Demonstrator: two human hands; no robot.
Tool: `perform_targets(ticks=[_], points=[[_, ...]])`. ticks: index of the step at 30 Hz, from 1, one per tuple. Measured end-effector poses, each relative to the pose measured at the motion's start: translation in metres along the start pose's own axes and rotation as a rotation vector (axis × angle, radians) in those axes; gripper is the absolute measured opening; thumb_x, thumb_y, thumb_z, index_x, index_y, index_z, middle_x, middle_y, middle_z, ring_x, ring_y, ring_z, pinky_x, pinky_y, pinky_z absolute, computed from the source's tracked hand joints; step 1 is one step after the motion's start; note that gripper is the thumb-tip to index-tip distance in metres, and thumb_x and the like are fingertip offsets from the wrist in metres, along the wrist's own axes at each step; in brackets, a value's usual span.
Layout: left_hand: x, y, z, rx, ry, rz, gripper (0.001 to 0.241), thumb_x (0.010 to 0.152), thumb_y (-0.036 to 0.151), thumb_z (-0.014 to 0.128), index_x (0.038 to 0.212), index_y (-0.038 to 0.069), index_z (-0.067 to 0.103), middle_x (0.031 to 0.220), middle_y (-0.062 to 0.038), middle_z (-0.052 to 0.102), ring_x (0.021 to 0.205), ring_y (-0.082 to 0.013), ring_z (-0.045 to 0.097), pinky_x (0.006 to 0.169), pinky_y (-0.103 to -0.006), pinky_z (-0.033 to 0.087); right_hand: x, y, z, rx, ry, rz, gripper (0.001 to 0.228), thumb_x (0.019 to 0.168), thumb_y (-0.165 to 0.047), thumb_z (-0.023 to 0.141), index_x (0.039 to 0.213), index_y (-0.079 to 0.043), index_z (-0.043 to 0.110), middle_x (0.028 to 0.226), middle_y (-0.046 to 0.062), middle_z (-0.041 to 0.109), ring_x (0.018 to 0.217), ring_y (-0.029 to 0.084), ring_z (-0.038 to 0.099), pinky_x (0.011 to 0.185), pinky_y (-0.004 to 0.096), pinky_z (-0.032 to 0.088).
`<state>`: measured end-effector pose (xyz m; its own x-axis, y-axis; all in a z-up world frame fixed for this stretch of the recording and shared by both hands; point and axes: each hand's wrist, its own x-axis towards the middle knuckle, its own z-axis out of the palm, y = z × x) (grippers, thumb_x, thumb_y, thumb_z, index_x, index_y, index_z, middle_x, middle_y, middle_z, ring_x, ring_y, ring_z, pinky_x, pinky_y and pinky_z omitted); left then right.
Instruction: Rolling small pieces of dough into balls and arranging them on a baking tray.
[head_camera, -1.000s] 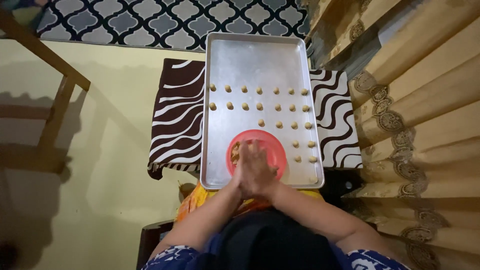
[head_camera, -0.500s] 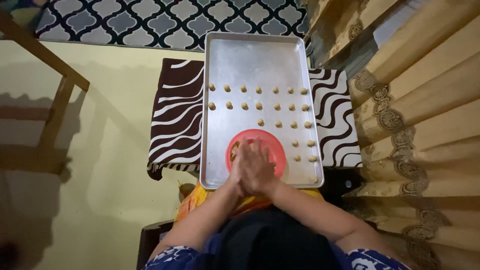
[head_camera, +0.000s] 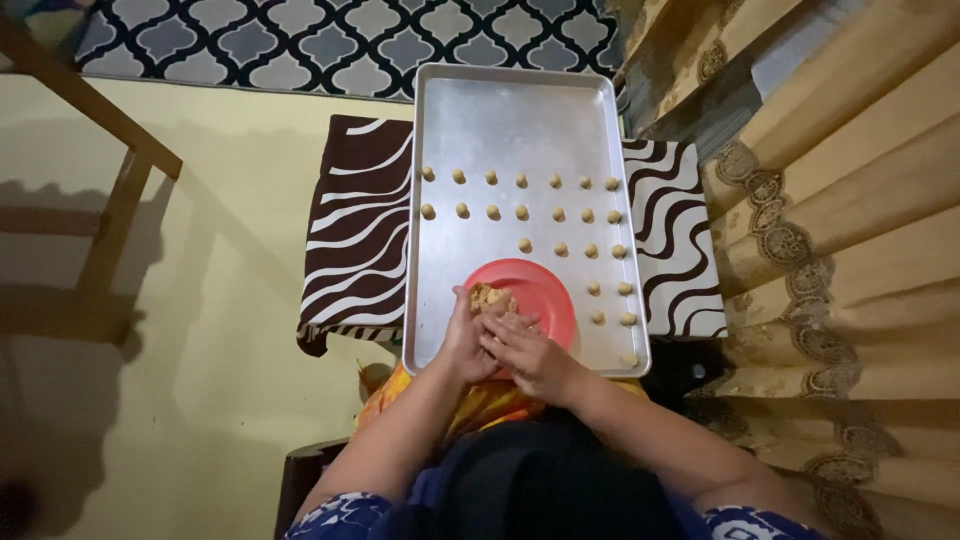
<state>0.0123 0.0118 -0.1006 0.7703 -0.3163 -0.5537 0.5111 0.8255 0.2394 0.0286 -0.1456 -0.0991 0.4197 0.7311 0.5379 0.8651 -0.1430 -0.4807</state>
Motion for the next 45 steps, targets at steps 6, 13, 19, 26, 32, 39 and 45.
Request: perform_targets(ticks=[6,13,19,26,32,39,45], points=[[0.028,0.006,-0.034,-0.101,-0.188,-0.006,0.127,0.069,0.103,0.036,0.159,0.016,0.016,0.132,-0.026,0.057,0.115,-0.0436,0.063,0.093,-0.0541,0.056,-0.003,0.001,-0.011,-0.006,-0.06,0.124,0.049,0.086,0.002,0.062,0.131,-0.015,0.071,0.132,0.009,0.07,0.105,0.033,0.072,0.088,0.042,0.059],[0.046,0.01,-0.049,0.006,-0.102,0.047,0.092,0.081,0.086,0.052,0.141,0.016,0.042,0.131,-0.018,0.057,0.11,-0.0307,0.061,0.093,-0.0406,0.051,0.025,0.041,-0.028,0.365,0.187,0.63,0.029,0.084,-0.007,0.082,0.112,-0.012,0.08,0.092,0.008,0.079,0.087,0.019,0.075,0.077,0.033,0.06],[0.038,0.015,-0.039,0.234,-0.02,0.208,0.091,0.094,0.075,0.043,0.163,0.019,0.022,0.159,-0.019,0.042,0.145,-0.0326,0.039,0.117,-0.0446,0.02,0.05,0.147,-0.018,0.355,0.28,0.867,0.029,0.086,-0.007,0.082,0.114,-0.013,0.078,0.104,0.01,0.077,0.086,0.019,0.074,0.078,0.033,0.06],[0.031,0.022,-0.041,0.226,0.034,0.202,0.084,0.1,0.062,0.05,0.162,0.011,0.025,0.154,-0.025,0.046,0.144,-0.038,0.042,0.12,-0.0505,0.024,0.092,0.176,0.005,0.349,0.09,0.978,0.029,0.082,0.001,0.079,0.11,-0.009,0.077,0.105,0.018,0.073,0.088,0.032,0.076,0.074,0.041,0.064],[0.024,0.029,-0.037,0.233,0.031,0.179,0.081,0.101,0.056,0.052,0.162,0.009,0.026,0.155,-0.026,0.044,0.145,-0.0409,0.041,0.119,-0.0523,0.028,0.1,0.205,0.03,0.126,-0.15,1.069,0.025,0.075,-0.018,0.089,0.099,-0.02,0.082,0.097,0.004,0.078,0.075,0.018,0.073,0.067,0.028,0.065],[0.027,0.032,-0.035,0.246,0.042,0.158,0.076,0.101,0.055,0.052,0.16,0.012,0.03,0.151,-0.019,0.051,0.14,-0.033,0.05,0.117,-0.0474,0.033,0.1,0.219,0.032,-0.082,-0.33,0.984,0.026,0.077,-0.03,0.086,0.102,-0.027,0.08,0.099,0.0,0.08,0.097,0.022,0.076,0.091,0.036,0.061],[0.032,0.029,-0.037,0.227,0.073,0.15,0.074,0.1,0.052,0.056,0.158,0.011,0.035,0.145,-0.015,0.058,0.129,-0.0266,0.059,0.109,-0.0402,0.043,0.106,0.211,0.023,-0.185,-0.391,0.907,0.032,0.075,-0.035,0.087,0.105,-0.029,0.08,0.097,0.003,0.08,0.099,0.026,0.076,0.093,0.038,0.06]])
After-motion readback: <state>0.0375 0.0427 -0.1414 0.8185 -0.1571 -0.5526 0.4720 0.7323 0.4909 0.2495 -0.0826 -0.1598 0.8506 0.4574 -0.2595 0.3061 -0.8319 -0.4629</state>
